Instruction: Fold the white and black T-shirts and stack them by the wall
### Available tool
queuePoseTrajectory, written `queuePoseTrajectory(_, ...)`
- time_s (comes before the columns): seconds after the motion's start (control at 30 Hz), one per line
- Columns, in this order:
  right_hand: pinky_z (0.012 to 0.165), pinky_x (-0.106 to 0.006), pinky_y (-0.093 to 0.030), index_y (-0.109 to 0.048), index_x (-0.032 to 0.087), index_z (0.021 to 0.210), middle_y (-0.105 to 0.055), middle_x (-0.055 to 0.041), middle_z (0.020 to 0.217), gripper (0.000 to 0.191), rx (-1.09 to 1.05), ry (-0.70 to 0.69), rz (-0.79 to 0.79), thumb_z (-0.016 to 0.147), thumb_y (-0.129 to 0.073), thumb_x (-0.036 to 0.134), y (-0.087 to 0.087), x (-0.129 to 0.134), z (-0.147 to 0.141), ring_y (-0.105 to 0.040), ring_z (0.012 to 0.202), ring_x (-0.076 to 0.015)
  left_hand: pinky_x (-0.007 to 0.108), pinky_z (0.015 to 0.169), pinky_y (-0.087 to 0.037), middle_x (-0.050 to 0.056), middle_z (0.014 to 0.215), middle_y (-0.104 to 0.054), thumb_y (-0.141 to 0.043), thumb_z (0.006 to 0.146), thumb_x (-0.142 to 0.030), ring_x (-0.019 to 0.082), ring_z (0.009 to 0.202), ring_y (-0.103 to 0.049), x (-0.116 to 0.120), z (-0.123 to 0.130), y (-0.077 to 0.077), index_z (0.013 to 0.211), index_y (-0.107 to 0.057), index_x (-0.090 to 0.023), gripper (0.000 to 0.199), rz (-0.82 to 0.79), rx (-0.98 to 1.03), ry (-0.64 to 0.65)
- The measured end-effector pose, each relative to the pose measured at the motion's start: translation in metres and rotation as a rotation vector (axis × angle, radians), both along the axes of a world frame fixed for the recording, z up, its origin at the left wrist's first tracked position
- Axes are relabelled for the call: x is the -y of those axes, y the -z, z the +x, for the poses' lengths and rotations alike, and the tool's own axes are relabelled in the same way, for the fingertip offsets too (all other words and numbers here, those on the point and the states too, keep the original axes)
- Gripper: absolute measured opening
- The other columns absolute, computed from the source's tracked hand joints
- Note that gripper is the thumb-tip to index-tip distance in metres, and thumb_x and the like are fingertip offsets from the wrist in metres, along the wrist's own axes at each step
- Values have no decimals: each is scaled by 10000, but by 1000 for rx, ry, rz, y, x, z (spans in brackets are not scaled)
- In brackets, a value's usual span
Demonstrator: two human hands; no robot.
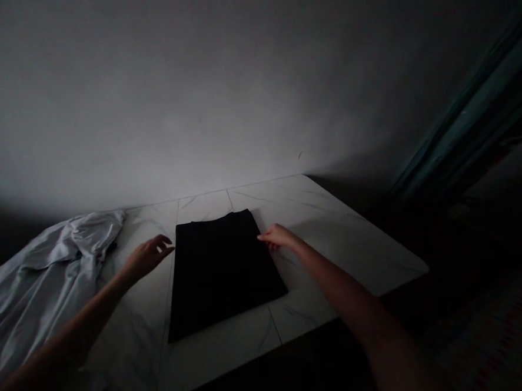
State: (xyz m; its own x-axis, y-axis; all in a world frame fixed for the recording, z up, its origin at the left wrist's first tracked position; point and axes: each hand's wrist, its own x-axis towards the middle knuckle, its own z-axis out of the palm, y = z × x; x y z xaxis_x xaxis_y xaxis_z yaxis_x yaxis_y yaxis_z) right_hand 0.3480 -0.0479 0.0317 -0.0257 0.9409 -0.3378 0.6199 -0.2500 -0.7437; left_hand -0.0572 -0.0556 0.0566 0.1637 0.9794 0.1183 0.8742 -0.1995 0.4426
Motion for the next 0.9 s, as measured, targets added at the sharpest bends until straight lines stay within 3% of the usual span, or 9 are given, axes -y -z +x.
queuePoseTrajectory(0.1, 478, -176, -413, -676, 148, 738, -652, -11, 639, 163, -23, 126, 182, 877, -645, 228, -1, -53, -17, -572, 528, -101, 293, 759, -470, 57, 832, -706, -618, 761, -420, 228, 819, -662, -57, 6, 3, 882, -625, -221, 233, 47, 106, -84)
queuePoseTrajectory(0.23, 490, -139, -417, -686, 166, 963, -690, -11, 822, 108, -49, 87, 261, 898, -611, 208, -2, -97, -24, -591, 615, -81, 297, 716, -482, 50, 820, -706, -662, 687, -559, 215, 762, -647, -94, 11, 18, 818, -647, -216, 367, -25, 334, -75)
queuePoseTrajectory(0.37, 468, -145, -414, -684, 166, 909, -662, 8, 766, 147, -100, -60, 197, 839, -699, 294, 3, -123, -17, -565, 578, -79, 292, 642, -474, 41, 753, -692, -732, 566, -631, 209, 706, -625, -102, 6, 38, 814, -661, -203, 499, -165, 522, -21)
queuePoseTrajectory(0.5, 500, -157, -415, -665, 161, 794, -625, 27, 700, 249, -104, -254, 74, 713, -804, 351, -2, -148, -10, -538, 587, -79, 262, 567, -425, 12, 691, -643, -753, 560, -587, 178, 646, -581, -106, -3, 52, 884, -656, -203, 512, -218, 564, -15)
queuePoseTrajectory(0.7, 523, -187, -379, -636, 172, 690, -568, 58, 611, 361, 17, -489, -87, 574, -865, 426, -21, -171, -14, -476, 555, -74, 281, 653, -450, 26, 776, -654, -734, 584, -561, 179, 713, -574, -111, -6, 54, 839, -630, -205, 450, -194, 562, 16)
queuePoseTrajectory(0.9, 459, -187, -239, -560, 178, 534, -428, 93, 467, 416, 269, -591, -204, 519, -909, 406, -28, -176, -23, -360, 478, -58, 284, 664, -444, 7, 757, -626, -710, 638, -533, 172, 700, -559, -108, -6, 52, 855, -621, -216, 394, -144, 555, 43)
